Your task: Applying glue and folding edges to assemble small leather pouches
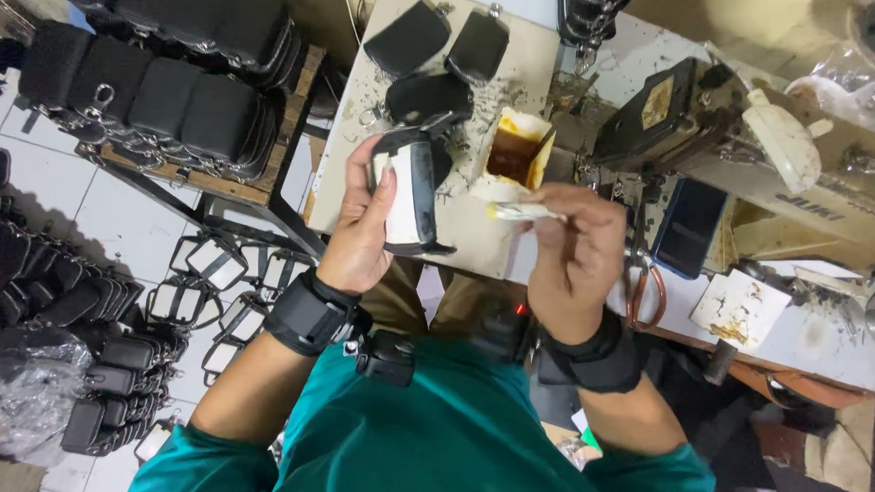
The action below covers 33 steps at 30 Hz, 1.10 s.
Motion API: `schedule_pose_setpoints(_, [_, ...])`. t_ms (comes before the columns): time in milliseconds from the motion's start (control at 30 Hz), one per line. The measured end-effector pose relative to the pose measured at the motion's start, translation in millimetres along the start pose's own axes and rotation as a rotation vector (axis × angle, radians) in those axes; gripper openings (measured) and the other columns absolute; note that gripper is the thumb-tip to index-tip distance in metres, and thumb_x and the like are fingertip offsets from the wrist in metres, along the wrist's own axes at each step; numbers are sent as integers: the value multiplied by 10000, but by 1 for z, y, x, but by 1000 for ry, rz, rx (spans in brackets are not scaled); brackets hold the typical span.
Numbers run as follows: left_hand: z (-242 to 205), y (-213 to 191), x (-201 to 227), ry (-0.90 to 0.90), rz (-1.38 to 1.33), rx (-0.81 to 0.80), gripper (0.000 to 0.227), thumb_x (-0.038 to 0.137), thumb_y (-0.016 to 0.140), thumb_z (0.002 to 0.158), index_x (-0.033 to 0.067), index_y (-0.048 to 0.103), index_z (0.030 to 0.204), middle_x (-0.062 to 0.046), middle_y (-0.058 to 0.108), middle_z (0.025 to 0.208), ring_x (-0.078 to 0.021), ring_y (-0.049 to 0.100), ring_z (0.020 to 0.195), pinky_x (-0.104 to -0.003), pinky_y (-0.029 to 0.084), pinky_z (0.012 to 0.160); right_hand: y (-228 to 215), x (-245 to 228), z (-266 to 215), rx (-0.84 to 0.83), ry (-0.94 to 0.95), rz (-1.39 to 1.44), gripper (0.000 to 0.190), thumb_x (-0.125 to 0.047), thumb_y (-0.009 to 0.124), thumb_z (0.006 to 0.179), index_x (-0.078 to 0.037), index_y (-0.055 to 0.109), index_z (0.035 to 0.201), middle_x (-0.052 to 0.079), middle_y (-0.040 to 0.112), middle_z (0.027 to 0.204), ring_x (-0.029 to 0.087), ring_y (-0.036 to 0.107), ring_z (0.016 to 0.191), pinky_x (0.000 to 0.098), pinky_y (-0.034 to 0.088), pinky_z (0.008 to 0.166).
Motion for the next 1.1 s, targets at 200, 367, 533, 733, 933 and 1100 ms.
schedule_pose_setpoints(200, [12,-23,-17,108,8,226,347,285,522,1081,125,405,1366,-158,665,1196,-241,724,1018,-426,662,843,57,15,-55,-169,187,210,93,-100,444,1095,-15,452,1132,176,701,1018,389,720,1028,561,504,1013])
schedule_pose_setpoints(367, [6,-11,-15,43,-74,229,263,281,501,1082,170,390,1293,-137,602,1196,-237,694,1049,-439,655,884,54,40,-54,-159,280,91,143,-160,436,1105,-24,460,1141,204,697,1100,362,700,1098,514,499,1008])
schedule_pose_setpoints(533, [3,-18,-23,27,-108,235,241,268,506,1078,154,399,1261,-125,548,1188,-240,670,1057,-464,648,906,53,56,-62,-134,411,149,133,-163,428,1116,-46,439,1178,194,689,1156,292,668,1134,461,479,1013])
schedule_pose_setpoints(733, [-7,-1,1,5,71,227,151,306,524,1077,165,476,1102,-20,428,1069,-167,550,1054,-310,599,854,54,66,-58,-110,420,169,117,-158,438,1117,-59,444,1179,182,688,1136,281,679,1126,432,485,1000])
schedule_pose_setpoints(933, [-13,-3,53,134,674,153,143,204,636,1048,69,638,1002,-64,439,1119,-253,354,1278,-417,302,1096,44,70,-48,-116,329,93,115,-139,432,1117,-40,443,1174,175,691,1101,285,700,1082,421,497,981])
schedule_pose_setpoints(1100, [-19,-24,37,0,85,239,52,12,671,974,23,649,928,-74,732,869,-152,741,784,-296,661,770,52,47,-27,-110,290,33,136,-130,521,1085,2,526,1117,167,726,1053,295,713,1012,411,497,966])
Point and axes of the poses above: each hand's wrist, its own z-axis towards the middle knuckle, its own y-axis out of the palm, x = y × z, the point moved 8 cm from there along z, towards the middle knuckle
